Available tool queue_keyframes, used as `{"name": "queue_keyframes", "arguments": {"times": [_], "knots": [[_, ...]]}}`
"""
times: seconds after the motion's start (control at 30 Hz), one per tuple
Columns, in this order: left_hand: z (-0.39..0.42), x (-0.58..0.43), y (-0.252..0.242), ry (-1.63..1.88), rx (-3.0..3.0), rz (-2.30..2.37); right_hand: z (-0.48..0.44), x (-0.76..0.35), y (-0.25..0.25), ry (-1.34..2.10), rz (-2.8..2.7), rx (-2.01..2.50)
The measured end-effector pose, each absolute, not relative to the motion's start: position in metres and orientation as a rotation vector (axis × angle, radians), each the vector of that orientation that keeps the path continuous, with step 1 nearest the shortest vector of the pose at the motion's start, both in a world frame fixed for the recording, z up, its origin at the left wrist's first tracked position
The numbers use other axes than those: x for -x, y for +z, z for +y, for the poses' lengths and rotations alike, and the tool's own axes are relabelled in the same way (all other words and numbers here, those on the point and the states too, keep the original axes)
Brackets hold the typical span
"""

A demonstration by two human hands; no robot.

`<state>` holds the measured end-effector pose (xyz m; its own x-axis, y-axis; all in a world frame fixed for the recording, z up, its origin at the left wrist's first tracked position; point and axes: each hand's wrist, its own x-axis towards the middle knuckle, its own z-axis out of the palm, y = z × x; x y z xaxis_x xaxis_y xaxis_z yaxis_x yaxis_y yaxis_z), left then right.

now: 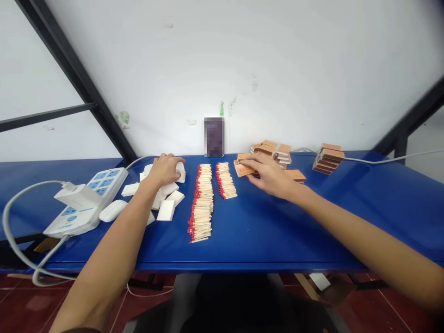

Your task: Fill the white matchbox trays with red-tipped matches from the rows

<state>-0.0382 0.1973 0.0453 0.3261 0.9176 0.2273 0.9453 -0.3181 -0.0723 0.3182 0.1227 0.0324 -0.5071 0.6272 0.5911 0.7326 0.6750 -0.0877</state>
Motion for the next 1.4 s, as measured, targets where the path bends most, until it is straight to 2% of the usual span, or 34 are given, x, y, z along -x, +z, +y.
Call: {"name": "queue_keyframes", "arguments": {"times": [0.13, 0.33, 0.5, 0.73, 0.9, 1.17, 1.4], "knots": [[0.195, 0.04, 0.048, -0.3, 2.354, -1.71, 0.127, -0.299, 0.02, -0.144, -2.185, 0.991], [0.176, 0.001, 0.06, -0.694, 2.331, -1.563, 0.11, -0.293, 0.001, -0.085, -2.144, 0.914], [0.149, -0.037, 0.057, -0.878, 2.631, -1.172, 0.107, -0.298, 0.004, -0.048, -2.046, 0.961], [0.139, -0.049, 0.047, -0.966, 2.944, -0.664, 0.107, -0.295, 0.002, -0.075, -2.015, 0.985], [0.136, -0.047, 0.049, -1.04, 2.983, -0.654, 0.102, -0.293, 0.004, -0.022, -2.074, 0.963], [0.131, -0.055, 0.052, -0.828, 3.062, -0.774, 0.096, -0.291, 0.004, 0.009, -2.182, 0.848], [0.131, -0.058, 0.051, -0.848, 3.219, -0.892, 0.097, -0.294, 0.004, -0.048, -2.19, 0.851]]}}
